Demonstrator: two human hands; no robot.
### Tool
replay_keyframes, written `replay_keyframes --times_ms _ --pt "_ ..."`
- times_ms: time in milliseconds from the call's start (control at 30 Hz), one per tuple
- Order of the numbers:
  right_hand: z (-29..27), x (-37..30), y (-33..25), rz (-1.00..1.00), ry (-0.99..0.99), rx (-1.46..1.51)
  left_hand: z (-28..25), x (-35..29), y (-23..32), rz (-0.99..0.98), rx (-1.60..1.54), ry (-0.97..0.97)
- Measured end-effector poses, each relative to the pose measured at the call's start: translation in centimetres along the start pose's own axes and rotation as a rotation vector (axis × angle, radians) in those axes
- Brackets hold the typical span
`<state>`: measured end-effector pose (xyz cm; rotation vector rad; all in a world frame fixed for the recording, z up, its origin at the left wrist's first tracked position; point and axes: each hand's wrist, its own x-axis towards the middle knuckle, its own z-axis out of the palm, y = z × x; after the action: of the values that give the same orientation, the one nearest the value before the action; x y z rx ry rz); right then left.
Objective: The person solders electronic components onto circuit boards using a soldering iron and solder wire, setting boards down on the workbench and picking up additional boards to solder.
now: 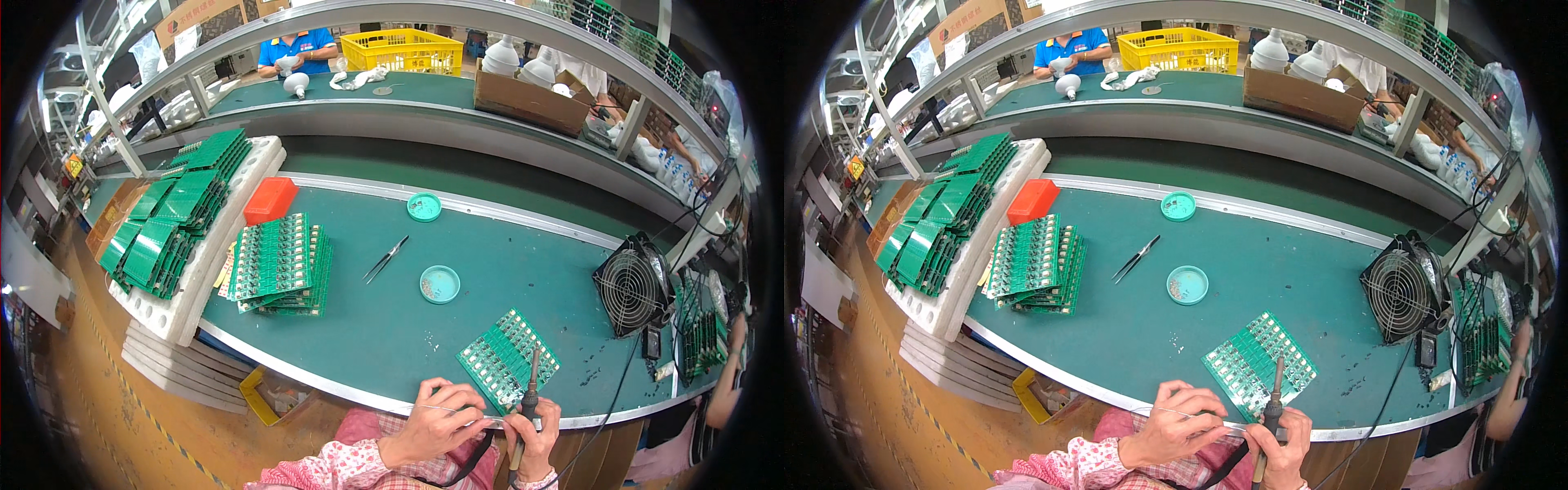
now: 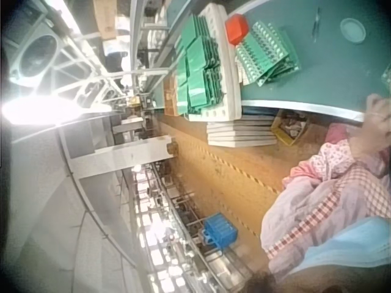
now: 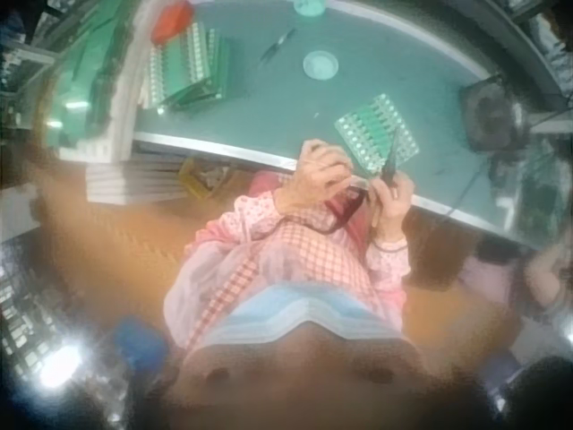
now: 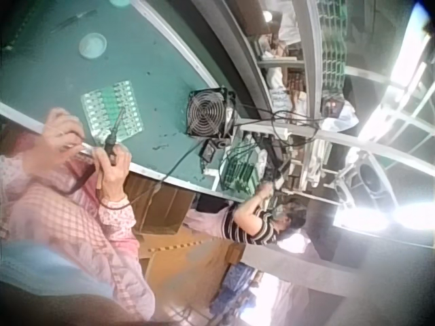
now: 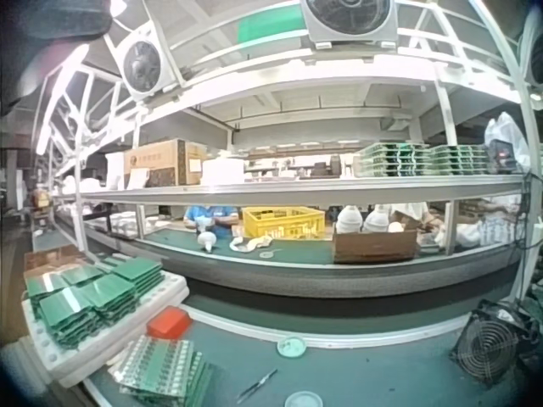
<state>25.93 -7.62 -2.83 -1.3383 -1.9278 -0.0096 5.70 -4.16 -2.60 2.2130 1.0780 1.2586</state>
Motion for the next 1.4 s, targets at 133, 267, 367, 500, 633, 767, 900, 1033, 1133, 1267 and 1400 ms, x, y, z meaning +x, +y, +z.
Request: replay_keyframes --times_ms 133,267,367,500,633,767,900,1033,1133,1267,1400 --pt "-1.0 -0.1 -0.4 0.014 -0.038 -0.001 -0.2 -0.3 0.5 0.048 0.095 0.006" --pt "-1.6 0.2 -0.1 0.011 -0.016 -0.038 0.0 -0.1 -0.1 0.045 0.088 -0.025" --pt "-1.7 0.6 -0.2 0.1 0.135 0.051 -0.5 0.1 -0.1 -0.038 0.17 -0.01" --pt "-2.3 0.3 -0.7 0.238 0.226 0.093 -0.3 0.3 -0.6 -0.073 0.186 0.002" --pt "-2.8 -1.1 -0.9 0.294 0.189 0.125 0.1 0.4 -0.1 -0.089 0.185 -0.042" --pt "-2.2 -2.0 -1.0 0.347 0.287 0.307 0.4 0.5 0.4 -0.077 0.177 -0.103" --pt "-2.4 -1.8 -0.8 0.205 0.256 0.294 0.5 0.2 0.6 -0.066 0.161 -0.143" --pt "-2.5 -1.0 -0.8 0.148 0.218 0.303 0.8 0.5 0.7 -0.054 0.145 -0.151" --pt "-2.6 -0.5 -0.8 0.09 0.173 0.331 1.1 0.5 0.5 -0.067 0.142 -0.114" --pt "-2.5 0.0 -0.7 0.07 0.127 0.328 1.4 0.5 0.2 -0.068 0.157 -0.093" --pt "-2.3 0.7 -0.9 0.063 0.072 0.318 1.6 0.5 0.3 -0.076 0.175 -0.087"
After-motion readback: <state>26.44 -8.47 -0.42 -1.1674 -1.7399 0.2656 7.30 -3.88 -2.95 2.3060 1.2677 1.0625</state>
